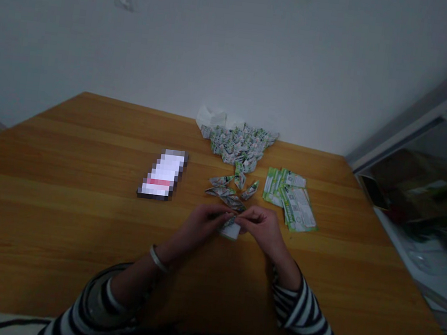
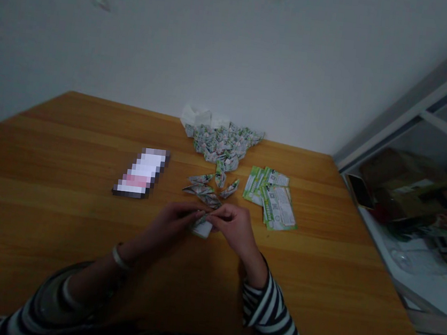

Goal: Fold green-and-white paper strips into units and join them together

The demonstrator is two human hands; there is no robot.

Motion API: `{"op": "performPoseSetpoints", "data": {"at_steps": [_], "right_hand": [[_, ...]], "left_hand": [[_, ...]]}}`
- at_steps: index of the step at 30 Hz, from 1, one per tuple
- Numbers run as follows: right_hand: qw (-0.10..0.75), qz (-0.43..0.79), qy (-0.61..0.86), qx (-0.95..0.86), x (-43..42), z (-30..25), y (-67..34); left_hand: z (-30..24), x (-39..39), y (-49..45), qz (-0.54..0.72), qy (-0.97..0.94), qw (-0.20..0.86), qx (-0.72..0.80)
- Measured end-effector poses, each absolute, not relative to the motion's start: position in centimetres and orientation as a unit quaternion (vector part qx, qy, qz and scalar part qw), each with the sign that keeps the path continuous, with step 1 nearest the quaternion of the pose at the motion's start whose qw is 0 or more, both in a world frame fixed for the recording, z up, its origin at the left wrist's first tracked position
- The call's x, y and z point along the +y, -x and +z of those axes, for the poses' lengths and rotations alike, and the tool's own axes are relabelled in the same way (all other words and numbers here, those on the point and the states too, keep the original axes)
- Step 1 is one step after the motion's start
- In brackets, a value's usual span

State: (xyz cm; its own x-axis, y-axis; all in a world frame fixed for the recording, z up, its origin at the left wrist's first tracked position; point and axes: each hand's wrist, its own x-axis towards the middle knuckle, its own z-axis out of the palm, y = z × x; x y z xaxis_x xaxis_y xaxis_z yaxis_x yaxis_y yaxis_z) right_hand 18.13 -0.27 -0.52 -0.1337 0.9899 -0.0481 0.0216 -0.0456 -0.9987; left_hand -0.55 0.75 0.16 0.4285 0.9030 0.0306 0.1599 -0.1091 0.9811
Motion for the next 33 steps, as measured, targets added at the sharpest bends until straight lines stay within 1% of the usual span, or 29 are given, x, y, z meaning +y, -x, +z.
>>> {"op": "performPoseSetpoints", "data": {"at_steps": [3,6,10,15,18,21,24,28,31,33], "right_hand": [[0.455,0.543,0.483,-0.515,-0.3,-0.5,-18.0],[0.457,0.542,0.482,-0.514,-0.3,-0.6,-18.0],[0.427,0.504,0.501,-0.559,-0.4,-1.0,-18.2],[0.4,0.446,0.5,-0.625,-0.4,-1.4,-18.1],[0.388,0.452,0.487,-0.639,-0.4,-1.1,-18.3],[0.354,0.442,0.476,-0.673,-0.3,-0.7,-18.8],[0.31,0.401,0.47,-0.723,-0.4,-0.3,-19.2],[0.26,0.333,0.45,-0.787,-0.5,0.0,-19.2],[0.241,0.263,0.457,-0.815,-0.6,-0.1,-19.1],[0.234,0.237,0.464,-0.821,-0.6,-0.2,-19.0]], "left_hand": [[0.2,0.9,0.5,0.361,-0.642,0.535,0.414],[0.3,1.0,0.5,0.364,-0.621,0.568,0.4],[0.0,1.1,0.6,0.356,-0.608,0.602,0.376],[-0.5,1.2,0.7,0.347,-0.624,0.575,0.4],[-0.3,1.2,0.7,0.351,-0.624,0.561,0.415],[-0.1,1.2,0.8,0.351,-0.623,0.557,0.423],[-0.2,1.2,0.9,0.336,-0.632,0.563,0.412],[-0.5,1.3,1.0,0.329,-0.657,0.546,0.403],[-0.6,1.4,1.1,0.337,-0.675,0.52,0.4],[-0.6,1.5,1.2,0.341,-0.687,0.506,0.395]]}}
